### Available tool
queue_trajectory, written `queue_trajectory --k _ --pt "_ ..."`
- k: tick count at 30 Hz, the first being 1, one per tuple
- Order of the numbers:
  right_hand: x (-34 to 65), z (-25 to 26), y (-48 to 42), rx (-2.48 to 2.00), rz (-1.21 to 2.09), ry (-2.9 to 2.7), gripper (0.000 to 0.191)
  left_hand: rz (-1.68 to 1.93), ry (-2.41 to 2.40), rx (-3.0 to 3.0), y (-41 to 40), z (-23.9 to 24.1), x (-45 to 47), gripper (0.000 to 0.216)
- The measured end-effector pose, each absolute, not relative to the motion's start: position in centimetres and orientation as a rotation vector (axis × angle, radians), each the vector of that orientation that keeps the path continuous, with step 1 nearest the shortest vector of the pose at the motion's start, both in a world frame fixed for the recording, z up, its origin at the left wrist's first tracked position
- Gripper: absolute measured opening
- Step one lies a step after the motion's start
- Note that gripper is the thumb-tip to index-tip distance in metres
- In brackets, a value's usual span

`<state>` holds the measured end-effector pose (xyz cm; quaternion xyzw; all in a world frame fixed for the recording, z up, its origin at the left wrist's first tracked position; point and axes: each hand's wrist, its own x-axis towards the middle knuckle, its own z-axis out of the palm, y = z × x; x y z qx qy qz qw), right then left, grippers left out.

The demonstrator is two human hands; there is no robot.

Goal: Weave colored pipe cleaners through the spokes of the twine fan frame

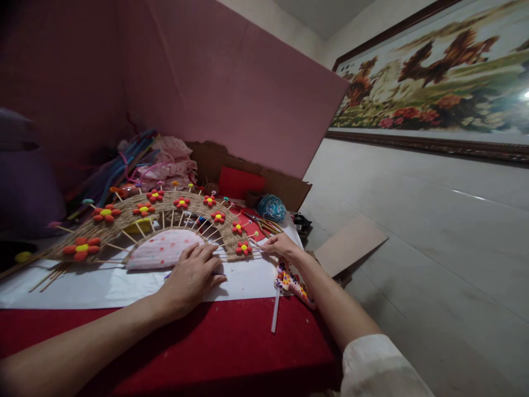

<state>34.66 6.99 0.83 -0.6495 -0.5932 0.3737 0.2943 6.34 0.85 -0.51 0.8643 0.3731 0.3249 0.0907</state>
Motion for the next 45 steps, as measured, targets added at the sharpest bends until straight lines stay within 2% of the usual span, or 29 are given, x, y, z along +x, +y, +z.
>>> queue_trajectory --k 11,28,45 --pt "34.9 0.9 7.3 -1.734 1.031 -1.629 0.033 0.845 1.294 2.806 0.5 -0.3 6.5 0.022" --pt "33.9 1.5 7.0 -1.757 0.99 -1.67 0.033 0.851 1.286 2.845 0.5 -0.5 6.5 0.024" --pt "33.0 1.5 6.7 -1.812 0.82 -1.659 0.035 0.819 1.3 2.905 0.6 -0.6 6.6 0.025"
